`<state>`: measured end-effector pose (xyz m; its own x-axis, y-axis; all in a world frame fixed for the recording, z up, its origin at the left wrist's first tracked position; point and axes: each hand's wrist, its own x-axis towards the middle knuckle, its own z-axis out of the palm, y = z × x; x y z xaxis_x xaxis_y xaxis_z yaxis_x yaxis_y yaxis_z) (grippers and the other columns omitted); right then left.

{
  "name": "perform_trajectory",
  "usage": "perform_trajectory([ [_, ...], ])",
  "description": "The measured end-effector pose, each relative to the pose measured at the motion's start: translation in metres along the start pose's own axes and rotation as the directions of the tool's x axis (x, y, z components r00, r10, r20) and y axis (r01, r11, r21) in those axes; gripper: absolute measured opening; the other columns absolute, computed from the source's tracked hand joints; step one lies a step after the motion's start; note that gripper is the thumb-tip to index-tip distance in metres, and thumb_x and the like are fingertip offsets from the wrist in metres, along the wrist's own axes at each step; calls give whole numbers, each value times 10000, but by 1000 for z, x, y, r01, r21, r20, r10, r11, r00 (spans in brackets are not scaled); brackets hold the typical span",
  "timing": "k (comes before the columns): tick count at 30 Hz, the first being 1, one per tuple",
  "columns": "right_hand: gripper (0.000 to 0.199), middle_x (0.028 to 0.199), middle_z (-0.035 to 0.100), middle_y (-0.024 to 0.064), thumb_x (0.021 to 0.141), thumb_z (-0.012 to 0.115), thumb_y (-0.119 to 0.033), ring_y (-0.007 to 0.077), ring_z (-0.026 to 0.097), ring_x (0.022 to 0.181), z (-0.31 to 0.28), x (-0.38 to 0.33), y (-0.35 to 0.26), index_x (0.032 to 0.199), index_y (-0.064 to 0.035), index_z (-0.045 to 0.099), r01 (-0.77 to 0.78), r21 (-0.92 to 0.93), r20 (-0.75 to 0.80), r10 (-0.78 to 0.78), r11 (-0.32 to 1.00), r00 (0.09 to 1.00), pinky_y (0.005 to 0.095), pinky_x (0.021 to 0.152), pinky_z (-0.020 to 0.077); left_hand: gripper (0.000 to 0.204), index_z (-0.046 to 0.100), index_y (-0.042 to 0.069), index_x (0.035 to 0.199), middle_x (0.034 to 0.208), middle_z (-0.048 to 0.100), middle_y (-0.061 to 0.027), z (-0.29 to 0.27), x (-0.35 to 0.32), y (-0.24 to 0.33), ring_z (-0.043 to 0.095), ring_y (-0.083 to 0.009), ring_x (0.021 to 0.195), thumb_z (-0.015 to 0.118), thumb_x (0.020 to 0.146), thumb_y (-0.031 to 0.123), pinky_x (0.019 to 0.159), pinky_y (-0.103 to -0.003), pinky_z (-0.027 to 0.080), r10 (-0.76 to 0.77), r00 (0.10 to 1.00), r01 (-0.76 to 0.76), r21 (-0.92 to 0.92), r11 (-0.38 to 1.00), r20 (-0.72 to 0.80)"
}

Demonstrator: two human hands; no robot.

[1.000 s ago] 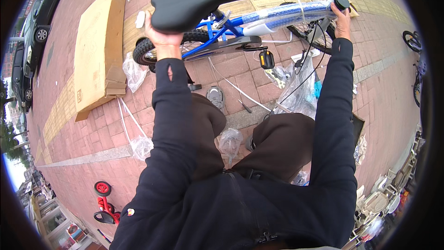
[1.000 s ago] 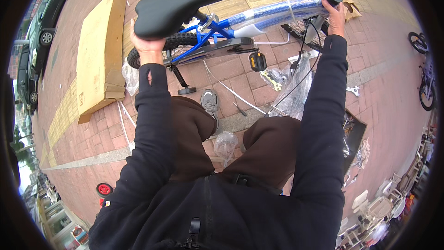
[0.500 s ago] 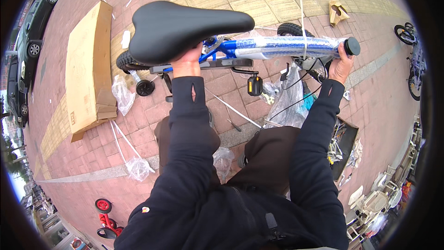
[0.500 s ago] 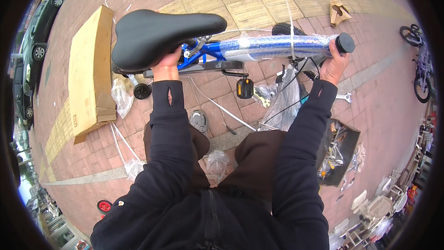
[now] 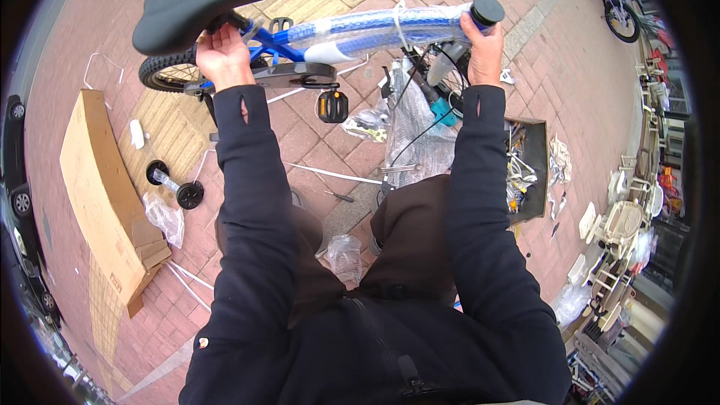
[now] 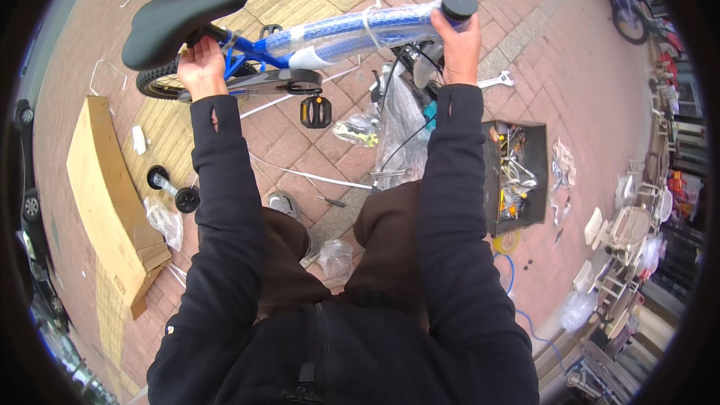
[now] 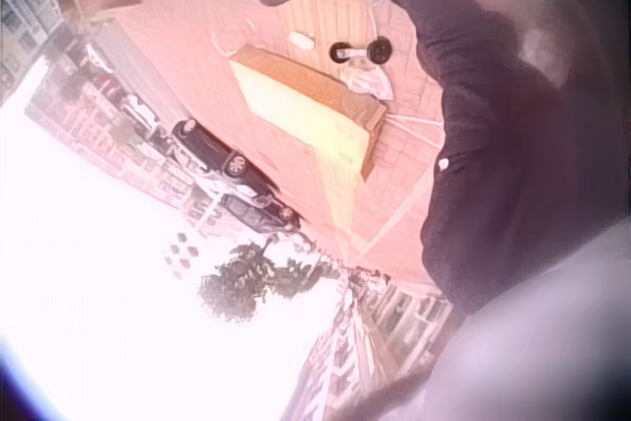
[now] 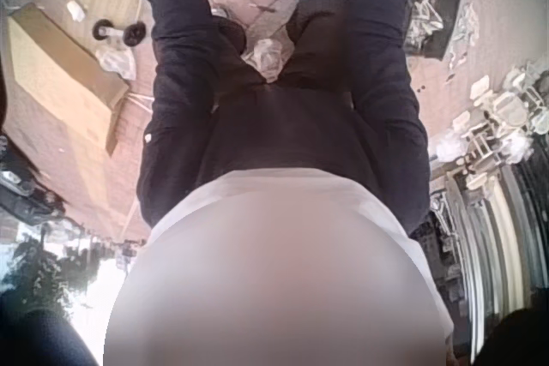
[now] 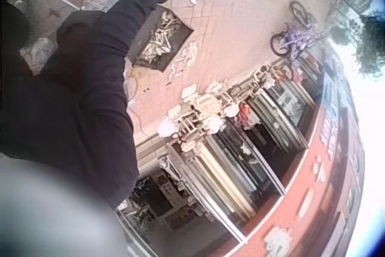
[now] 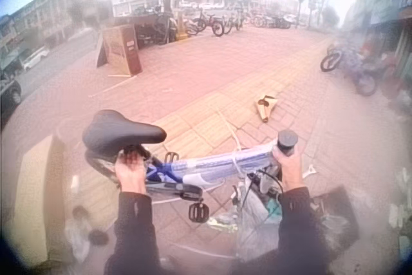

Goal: The person attaches the bicycle seat to the frame and tightens it. Then they unwrap and install both pedals onto the crank arms, securing them with a wrench. Finally, they handle the handlebar assembly and front wheel.

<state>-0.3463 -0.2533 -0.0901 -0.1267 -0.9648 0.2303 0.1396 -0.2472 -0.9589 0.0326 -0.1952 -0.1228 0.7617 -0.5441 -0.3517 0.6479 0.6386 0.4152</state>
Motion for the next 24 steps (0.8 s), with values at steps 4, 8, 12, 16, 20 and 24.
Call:
perform_trajectory([
  [4,660,1084,572,122,676,774,-159,208,522,1060,-15,-14,-27,1231,22,467,53,-255,60,-39,966,997,307,914,400,157,514,56,781,650,527,-23,-24,-84,-52,481,-115,551,445,900,132,553,-249,421,284,944,-331,468,820,170],
  [8,553,1189,543,170,702,718,-178,248,518,1107,-43,-54,-39,1187,2,525,94,-356,29,-90,930,996,339,902,424,172,563,36,843,722,597,-58,-49,-163,-103,554,-133,623,518,913,186,625,-255,459,-396,872,118,663,740,288],
  [12,318,851,669,156,703,672,-177,244,649,816,-87,-69,-17,963,6,660,-291,-664,-247,166,689,955,338,754,488,209,540,20,951,862,597,-108,-66,-176,-119,577,-201,771,525,903,222,731,-333,483,-530,847,437,529,728,29],
  [16,395,890,653,205,672,688,-213,296,639,857,-98,-65,35,983,26,644,-359,-829,-135,469,430,873,353,774,479,390,517,-38,1095,1046,583,-164,-67,-173,-136,559,-257,971,552,880,285,891,-373,428,-632,773,457,639,619,59],
  [20,349,811,661,157,696,687,-204,264,642,799,-82,-68,54,943,36,637,-374,-770,-53,532,517,845,336,740,485,384,557,24,1105,1191,557,-128,-59,-186,-166,514,-236,1105,585,847,308,1000,-367,317,-711,669,383,720,579,216],
  [24,231,648,611,93,805,611,-208,165,602,627,-68,-82,19,750,17,615,-464,-713,129,749,526,651,301,605,465,461,552,37,1108,1152,567,-120,-57,-189,-185,530,-235,1061,604,831,402,948,-345,344,-762,555,285,784,551,334],
])
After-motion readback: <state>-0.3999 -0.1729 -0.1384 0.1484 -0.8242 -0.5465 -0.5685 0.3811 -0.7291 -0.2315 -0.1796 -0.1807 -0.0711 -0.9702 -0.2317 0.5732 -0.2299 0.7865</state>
